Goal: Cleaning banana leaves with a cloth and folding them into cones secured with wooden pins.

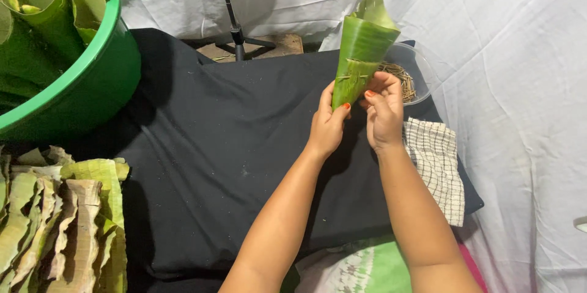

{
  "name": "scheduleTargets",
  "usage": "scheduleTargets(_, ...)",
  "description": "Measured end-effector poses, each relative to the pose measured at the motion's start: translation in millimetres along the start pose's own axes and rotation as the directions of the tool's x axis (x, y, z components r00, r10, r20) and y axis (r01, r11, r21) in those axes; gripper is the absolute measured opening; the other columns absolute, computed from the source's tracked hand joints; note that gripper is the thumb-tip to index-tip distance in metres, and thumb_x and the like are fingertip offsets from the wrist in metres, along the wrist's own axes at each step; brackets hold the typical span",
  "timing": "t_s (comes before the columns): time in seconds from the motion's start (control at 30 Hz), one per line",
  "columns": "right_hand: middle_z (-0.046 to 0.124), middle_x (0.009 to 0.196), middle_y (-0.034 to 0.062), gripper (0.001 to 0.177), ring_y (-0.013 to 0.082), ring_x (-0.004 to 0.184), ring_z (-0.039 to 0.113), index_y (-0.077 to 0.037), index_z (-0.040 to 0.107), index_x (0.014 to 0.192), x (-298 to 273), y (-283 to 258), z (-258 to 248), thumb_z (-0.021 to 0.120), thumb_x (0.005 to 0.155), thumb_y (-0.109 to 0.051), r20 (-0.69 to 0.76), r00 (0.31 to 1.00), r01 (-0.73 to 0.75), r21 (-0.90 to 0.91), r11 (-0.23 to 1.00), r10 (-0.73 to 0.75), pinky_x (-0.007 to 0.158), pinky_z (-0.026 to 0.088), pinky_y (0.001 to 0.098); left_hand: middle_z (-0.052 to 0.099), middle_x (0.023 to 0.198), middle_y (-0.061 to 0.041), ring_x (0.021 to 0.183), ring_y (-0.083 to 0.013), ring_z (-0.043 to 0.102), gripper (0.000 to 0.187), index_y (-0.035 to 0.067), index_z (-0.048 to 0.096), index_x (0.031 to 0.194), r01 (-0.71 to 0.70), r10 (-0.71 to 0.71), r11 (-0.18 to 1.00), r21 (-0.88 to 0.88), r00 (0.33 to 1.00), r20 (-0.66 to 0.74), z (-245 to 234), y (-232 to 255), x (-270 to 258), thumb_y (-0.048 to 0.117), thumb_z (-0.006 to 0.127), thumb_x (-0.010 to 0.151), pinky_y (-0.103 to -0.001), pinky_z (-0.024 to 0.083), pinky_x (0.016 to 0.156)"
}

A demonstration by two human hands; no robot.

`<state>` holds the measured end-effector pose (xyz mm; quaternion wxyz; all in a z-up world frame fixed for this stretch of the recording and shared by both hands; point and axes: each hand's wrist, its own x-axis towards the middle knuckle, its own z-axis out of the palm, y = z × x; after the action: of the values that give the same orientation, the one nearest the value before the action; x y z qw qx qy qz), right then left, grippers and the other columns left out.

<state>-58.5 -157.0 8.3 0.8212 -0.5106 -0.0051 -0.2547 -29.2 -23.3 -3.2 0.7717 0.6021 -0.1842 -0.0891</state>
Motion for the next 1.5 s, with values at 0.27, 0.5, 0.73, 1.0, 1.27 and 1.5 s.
scheduleTargets(0.27, 0.06, 0.137, 0.0056, 0.047, 0.0247, 0.128, 0.058, -0.014, 0.052, 0.142, 0, -23, 9, 0.061, 0.102, -0.035, 0.162, 0.982, -0.142, 0.303, 0.942, 0.096, 0.112, 0.047, 0.044, 0.06, 0.086, 0.001, 0.07, -0.0076, 0.052, 0.052, 0.008, 0.048, 0.148, 0.007, 0.002, 0.995, -0.099, 0.996, 0.084, -2, 1, -3, 0.027, 0.055, 0.1, -0.023, 0.044, 0.064)
scheduleTargets(0.5, 0.059, 0.145, 0.005, 0.066, 0.027, 0.134, 0.056, -0.014, 0.051, 0.15, 2, -39, 6, 0.05, 0.103, -0.061, 0.186, 0.979, -0.155, 0.43, 0.889, 0.081, 0.116, 0.044, 0.0489, 0.063, 0.084, -0.003, 0.067, -0.0084, 0.055, 0.062, 0.004, 0.062, 0.131, 0.229, -0.213, 0.969, -0.09, 0.964, 0.159, -16, -19, -1, 0.057, 0.038, 0.111, -0.025, 0.041, 0.055)
scheduleTargets(0.73, 0.057, 0.152, 0.0031, 0.069, 0.0264, 0.141, 0.053, -0.015, 0.05, 0.155, 2, -43, 8, 0.045, 0.105, -0.062, 0.209, 0.968, -0.228, 0.496, 0.838, 0.14, 0.122, 0.041, 0.0492, 0.068, 0.089, -0.002, 0.061, -0.0077, 0.052, 0.061, 0.012, 0.06, 0.125, 0.424, -0.398, 0.905, -0.047, 0.88, 0.26, -42, 29, -24, 0.063, 0.036, 0.103, -0.023, 0.04, 0.054)
scheduleTargets(1.0, 0.056, 0.157, 0.0063, 0.071, 0.0291, 0.145, 0.052, -0.014, 0.051, 0.156, 1, -53, 92, 0.036, 0.106, -0.063, 0.317, 0.917, -0.385, 0.536, 0.751, 0.244, 0.126, 0.038, 0.0501, 0.069, 0.092, -0.001, 0.062, -0.0056, 0.051, 0.06, 0.018, 0.062, 0.126, 0.45, -0.419, 0.887, -0.103, 0.878, 0.23, -101, 79, -45, 0.067, 0.037, 0.101, -0.021, 0.037, 0.054)
scheduleTargets(1.27, 0.057, 0.155, 0.0107, 0.076, 0.0333, 0.143, 0.053, -0.01, 0.052, 0.155, 4, -51, 246, 0.033, 0.105, -0.065, 0.485, 0.822, -0.555, 0.562, 0.614, 0.298, 0.124, 0.039, 0.053, 0.069, 0.09, -0.002, 0.063, -0.0093, 0.058, 0.062, 0.024, 0.058, 0.13, 0.354, -0.357, 0.933, 0.071, 0.933, 0.035, -193, 192, -60, 0.07, 0.033, 0.095, -0.024, 0.033, 0.048)
scheduleTargets(1.5, 0.064, 0.141, 0.0079, 0.065, 0.0293, 0.131, 0.058, -0.011, 0.06, 0.142, 51, -12, 362, 0.044, 0.101, -0.059, 0.591, 0.804, -0.441, 0.516, 0.734, 0.068, 0.118, 0.045, 0.0503, 0.071, 0.108, -0.001, 0.069, -0.0153, 0.058, 0.079, 0.02, 0.059, 0.138, 0.174, -0.163, 0.972, 0.159, 0.983, -0.081, -288, 268, -22, 0.077, 0.037, 0.088, -0.029, 0.046, 0.055)
